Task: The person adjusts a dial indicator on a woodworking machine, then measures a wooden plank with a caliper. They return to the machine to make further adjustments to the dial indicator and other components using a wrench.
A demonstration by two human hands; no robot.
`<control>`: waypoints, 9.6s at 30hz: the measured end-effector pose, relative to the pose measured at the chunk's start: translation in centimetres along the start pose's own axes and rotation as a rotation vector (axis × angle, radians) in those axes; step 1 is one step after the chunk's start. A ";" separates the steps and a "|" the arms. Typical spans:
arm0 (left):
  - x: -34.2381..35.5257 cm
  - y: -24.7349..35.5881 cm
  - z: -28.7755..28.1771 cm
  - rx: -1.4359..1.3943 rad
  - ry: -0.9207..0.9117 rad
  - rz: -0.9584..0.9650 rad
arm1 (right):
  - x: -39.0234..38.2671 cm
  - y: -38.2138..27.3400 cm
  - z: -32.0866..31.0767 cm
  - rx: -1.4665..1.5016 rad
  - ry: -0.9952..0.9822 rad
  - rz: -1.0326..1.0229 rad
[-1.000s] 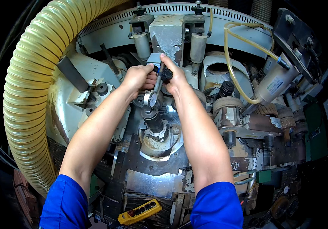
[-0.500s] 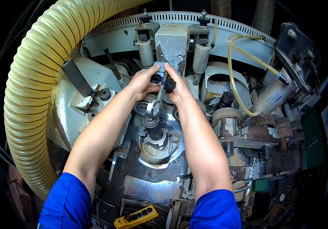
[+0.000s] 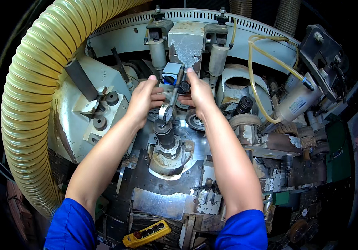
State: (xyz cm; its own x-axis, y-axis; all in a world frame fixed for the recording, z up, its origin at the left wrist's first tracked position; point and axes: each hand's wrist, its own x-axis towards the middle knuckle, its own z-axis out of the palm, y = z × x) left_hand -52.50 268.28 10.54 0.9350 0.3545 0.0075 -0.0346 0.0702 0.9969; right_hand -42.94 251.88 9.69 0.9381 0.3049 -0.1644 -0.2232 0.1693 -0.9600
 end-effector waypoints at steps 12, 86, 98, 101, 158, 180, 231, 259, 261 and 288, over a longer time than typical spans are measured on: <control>1.4 2.3 0.4 0.153 -0.050 0.000 | -4.1 0.8 0.8 -0.214 -0.031 -0.236; -5.1 -0.9 2.0 0.118 -0.121 0.291 | -2.8 -1.3 -1.2 -1.067 0.056 -1.112; -5.4 -1.4 2.2 0.116 -0.098 0.328 | -3.4 -3.1 -1.4 -1.210 -0.043 -0.998; -5.3 -1.4 2.1 0.093 -0.094 0.315 | -3.0 -2.6 -2.1 -1.051 -0.133 -1.063; -5.8 -1.3 2.2 0.656 -0.013 0.601 | -1.6 3.2 0.2 0.158 -0.107 -0.443; -5.6 -1.2 2.3 0.682 -0.017 0.559 | -3.1 -0.2 -1.8 -1.207 0.241 -1.147; -5.0 -3.0 1.7 0.568 -0.016 0.627 | -5.0 -2.3 1.7 -1.063 0.306 -0.248; -4.1 -1.3 3.8 0.155 -0.069 0.177 | -2.6 0.2 3.8 0.080 0.114 -0.061; -4.0 -1.5 3.6 0.087 -0.080 0.176 | -1.9 0.2 3.9 -0.022 0.140 -0.116; -4.1 -2.5 3.0 -0.016 -0.047 0.224 | -1.9 1.4 2.8 0.161 -0.005 -0.187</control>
State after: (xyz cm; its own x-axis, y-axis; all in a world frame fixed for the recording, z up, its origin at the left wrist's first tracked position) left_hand -55.20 263.89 8.23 0.9188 0.3187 0.2330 -0.2489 0.0097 0.9685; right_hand -45.80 254.19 9.31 0.9658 0.2590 0.0141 -0.0856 0.3698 -0.9252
